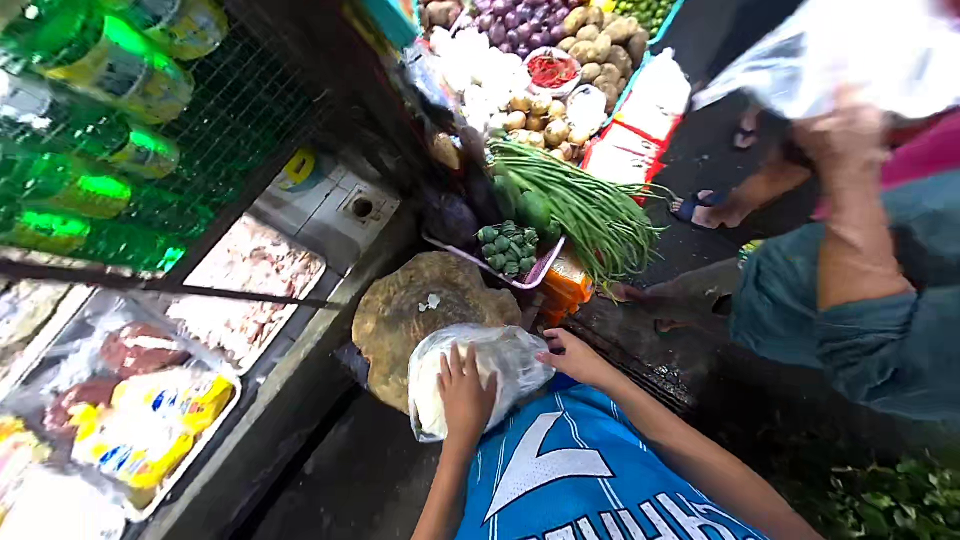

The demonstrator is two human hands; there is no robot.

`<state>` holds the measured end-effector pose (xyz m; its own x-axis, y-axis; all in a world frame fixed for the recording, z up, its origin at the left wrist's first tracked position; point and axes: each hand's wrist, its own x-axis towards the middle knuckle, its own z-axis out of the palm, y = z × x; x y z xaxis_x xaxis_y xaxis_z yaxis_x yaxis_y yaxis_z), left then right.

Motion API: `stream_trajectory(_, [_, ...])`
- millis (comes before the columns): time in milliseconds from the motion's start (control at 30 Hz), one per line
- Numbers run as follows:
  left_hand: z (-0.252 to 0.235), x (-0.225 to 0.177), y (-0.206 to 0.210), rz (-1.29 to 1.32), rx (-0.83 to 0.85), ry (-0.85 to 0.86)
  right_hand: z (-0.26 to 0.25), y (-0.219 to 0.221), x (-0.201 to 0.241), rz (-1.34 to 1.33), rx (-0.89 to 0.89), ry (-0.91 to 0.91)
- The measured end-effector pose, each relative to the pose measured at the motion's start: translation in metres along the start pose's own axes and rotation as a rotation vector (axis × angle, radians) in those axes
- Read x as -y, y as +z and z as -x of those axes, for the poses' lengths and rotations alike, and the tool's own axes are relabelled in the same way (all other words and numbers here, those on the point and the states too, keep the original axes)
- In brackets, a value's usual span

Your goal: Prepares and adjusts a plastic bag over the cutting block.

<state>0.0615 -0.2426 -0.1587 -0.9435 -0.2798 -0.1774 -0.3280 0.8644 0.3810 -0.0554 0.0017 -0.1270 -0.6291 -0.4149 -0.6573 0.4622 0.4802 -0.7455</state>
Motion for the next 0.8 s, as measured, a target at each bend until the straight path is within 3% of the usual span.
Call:
stream_trajectory(67, [0.029,0.023,0.002,-0.004,-0.042,-0.149,-0.012,0.008,0.009,0.087,0.109,-0.036])
stream_trajectory(200, [0.069,0.017,-0.004,0.057,-0.127,-0.345,-0.030,0.021,0.023,0.293,0.231,-0.075])
stream_trajectory(400, [0.087,-0.005,0.017,0.176,-0.205,-0.524,-0.034,0.014,0.045,0.289,0.277,-0.156])
stream_trajectory(533, [0.093,0.020,0.007,0.292,-0.360,-0.696,-0.023,0.011,0.060,0.250,0.211,-0.240])
stream_trajectory(633, [0.094,0.071,-0.005,0.595,-0.271,-0.797,-0.013,0.018,0.056,0.042,0.158,-0.306])
stream_trajectory(700, [0.089,0.099,-0.010,0.712,-0.164,-0.821,-0.014,0.025,0.047,-0.073,0.170,-0.248])
stream_trajectory(800, [0.084,0.119,-0.021,0.770,-0.066,-0.789,-0.021,0.047,0.036,-0.103,0.026,-0.127])
